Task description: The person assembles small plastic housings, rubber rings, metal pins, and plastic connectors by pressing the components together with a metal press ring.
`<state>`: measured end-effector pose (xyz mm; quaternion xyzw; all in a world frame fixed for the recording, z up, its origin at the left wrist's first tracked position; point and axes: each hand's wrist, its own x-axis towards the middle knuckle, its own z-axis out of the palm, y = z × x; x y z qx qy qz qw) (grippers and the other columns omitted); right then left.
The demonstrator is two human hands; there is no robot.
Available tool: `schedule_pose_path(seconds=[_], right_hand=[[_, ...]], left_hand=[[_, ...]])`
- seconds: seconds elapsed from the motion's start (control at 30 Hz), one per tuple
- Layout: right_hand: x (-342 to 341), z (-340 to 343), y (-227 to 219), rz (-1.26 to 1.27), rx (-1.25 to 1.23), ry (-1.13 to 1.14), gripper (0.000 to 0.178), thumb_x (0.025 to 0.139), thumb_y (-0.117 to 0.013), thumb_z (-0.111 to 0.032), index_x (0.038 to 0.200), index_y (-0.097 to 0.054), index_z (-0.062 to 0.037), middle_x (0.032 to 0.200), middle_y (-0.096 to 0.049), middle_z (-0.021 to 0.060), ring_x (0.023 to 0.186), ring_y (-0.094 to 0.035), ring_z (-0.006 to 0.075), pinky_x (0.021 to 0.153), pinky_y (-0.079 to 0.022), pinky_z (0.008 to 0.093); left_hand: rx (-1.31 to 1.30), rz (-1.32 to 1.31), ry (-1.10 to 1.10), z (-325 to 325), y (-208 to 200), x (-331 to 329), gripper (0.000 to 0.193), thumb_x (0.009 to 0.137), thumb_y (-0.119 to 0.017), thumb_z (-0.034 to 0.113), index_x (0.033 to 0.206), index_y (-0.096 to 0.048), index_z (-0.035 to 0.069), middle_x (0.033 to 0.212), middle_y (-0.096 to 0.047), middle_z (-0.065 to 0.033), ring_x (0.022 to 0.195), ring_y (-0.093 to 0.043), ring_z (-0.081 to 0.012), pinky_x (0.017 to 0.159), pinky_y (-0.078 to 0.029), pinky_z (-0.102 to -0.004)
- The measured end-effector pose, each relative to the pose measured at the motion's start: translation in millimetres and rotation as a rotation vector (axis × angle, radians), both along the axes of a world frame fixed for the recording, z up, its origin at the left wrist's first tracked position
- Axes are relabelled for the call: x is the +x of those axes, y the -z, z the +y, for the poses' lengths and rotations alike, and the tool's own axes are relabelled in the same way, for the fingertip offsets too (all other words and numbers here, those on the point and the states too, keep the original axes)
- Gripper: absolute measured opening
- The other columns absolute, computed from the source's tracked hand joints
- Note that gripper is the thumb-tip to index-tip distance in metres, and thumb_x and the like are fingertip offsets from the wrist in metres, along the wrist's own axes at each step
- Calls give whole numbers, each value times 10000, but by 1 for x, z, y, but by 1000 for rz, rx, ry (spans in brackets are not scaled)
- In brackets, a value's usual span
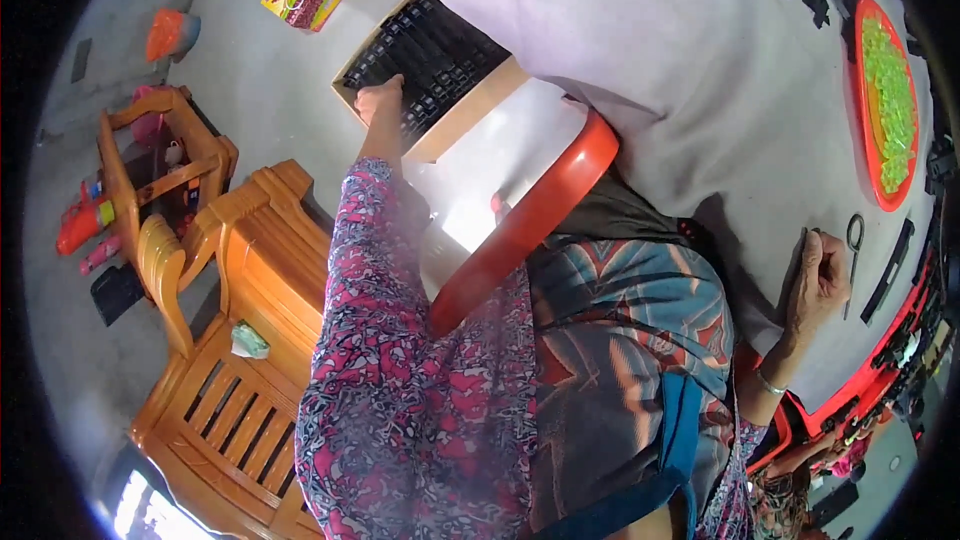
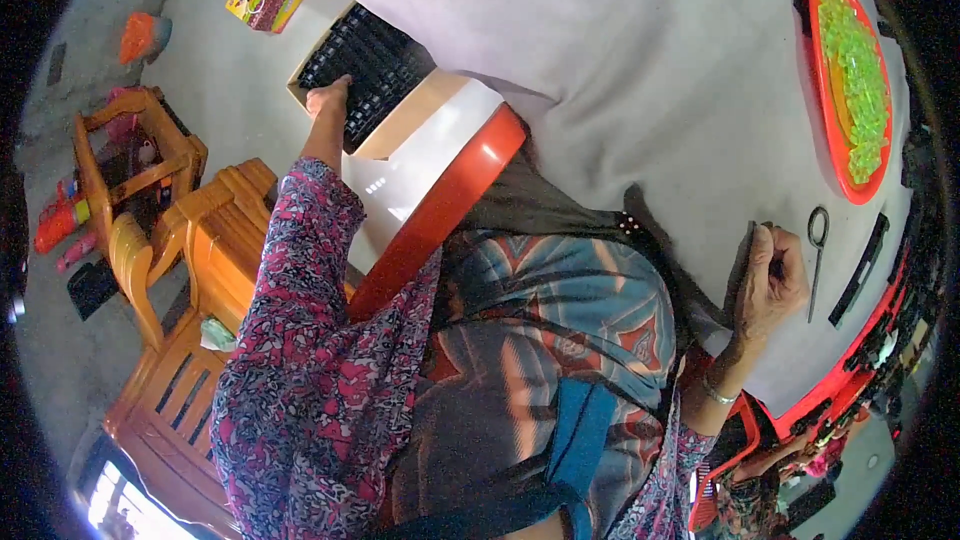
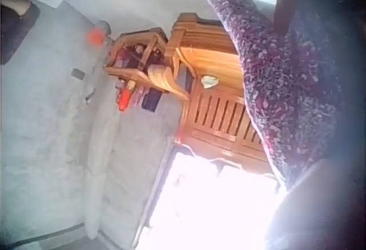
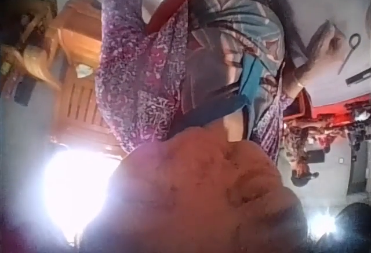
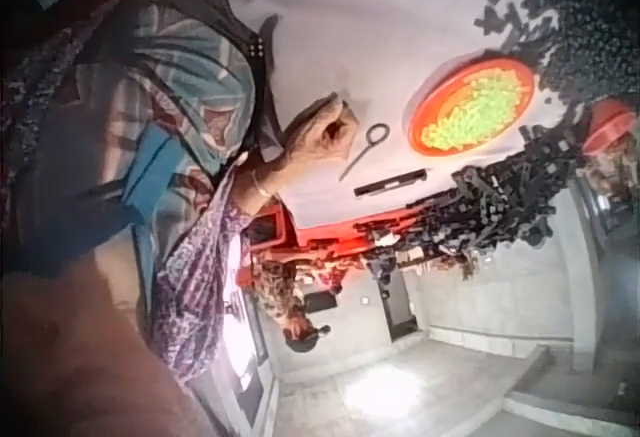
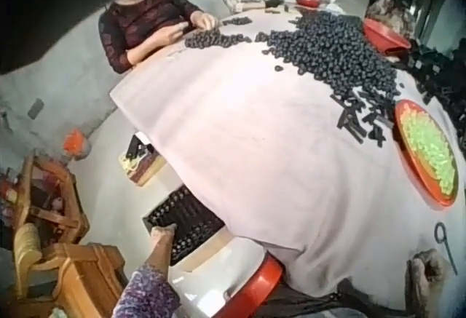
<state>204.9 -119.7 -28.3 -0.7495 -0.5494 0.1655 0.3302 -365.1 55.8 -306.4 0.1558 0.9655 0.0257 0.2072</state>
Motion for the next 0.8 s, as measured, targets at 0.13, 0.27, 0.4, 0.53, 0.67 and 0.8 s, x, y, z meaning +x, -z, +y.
schedule_pose_path(seconds=[0.13,0.27,0.4,0.53,0.67,0.8], right_hand=[[-10,3,-6,-11,-1,36,185,968,-671,-138,856,-626,1,686,-537,-30,629,-426,49,560,-351,200],[-5,2,-7,-92,-40,37,186,962,-681,-138,850,-629,0,688,-542,-31,631,-430,51,566,-365,200],[-1,-1,-2,39,-47,55,185,959,-683,-137,857,-630,8,708,-552,-25,657,-439,51,589,-381,206],[-2,-1,-5,-15,-51,50,196,961,-680,-133,844,-619,12,724,-557,-21,672,-449,53,608,-390,207],[-10,1,-8,22,-64,62,202,965,-675,-128,828,-603,2,721,-532,-33,663,-429,48,606,-376,197],[-6,2,-4,47,-26,37,193,967,-671,-121,828,-602,-6,707,-509,-43,654,-407,41,586,-351,194]], left_hand=[[-6,-18,-14,1,-3,11,875,655,-847,524,1294,-588,-15,1381,-552,-159,1246,-584,-292,1046,-482,-383],[-4,-53,12,-1,0,1,897,655,-844,534,1325,-567,6,1378,-546,-155,1250,-578,-295,1049,-478,-391],[-22,-4,56,0,6,0,914,666,-828,549,1345,-545,5,1378,-534,-159,1250,-573,-304,1051,-475,-398],[-30,-45,51,1,4,5,911,672,-822,542,1343,-538,-4,1383,-521,-171,1266,-559,-304,1061,-465,-400],[27,-32,24,1,4,8,925,698,-776,564,1364,-506,-18,1402,-491,-182,1300,-524,-314,1092,-432,-405],[7,-15,-18,1,4,11,951,731,-723,593,1396,-467,-37,1417,-470,-188,1315,-504,-332,1106,-414,-408]])
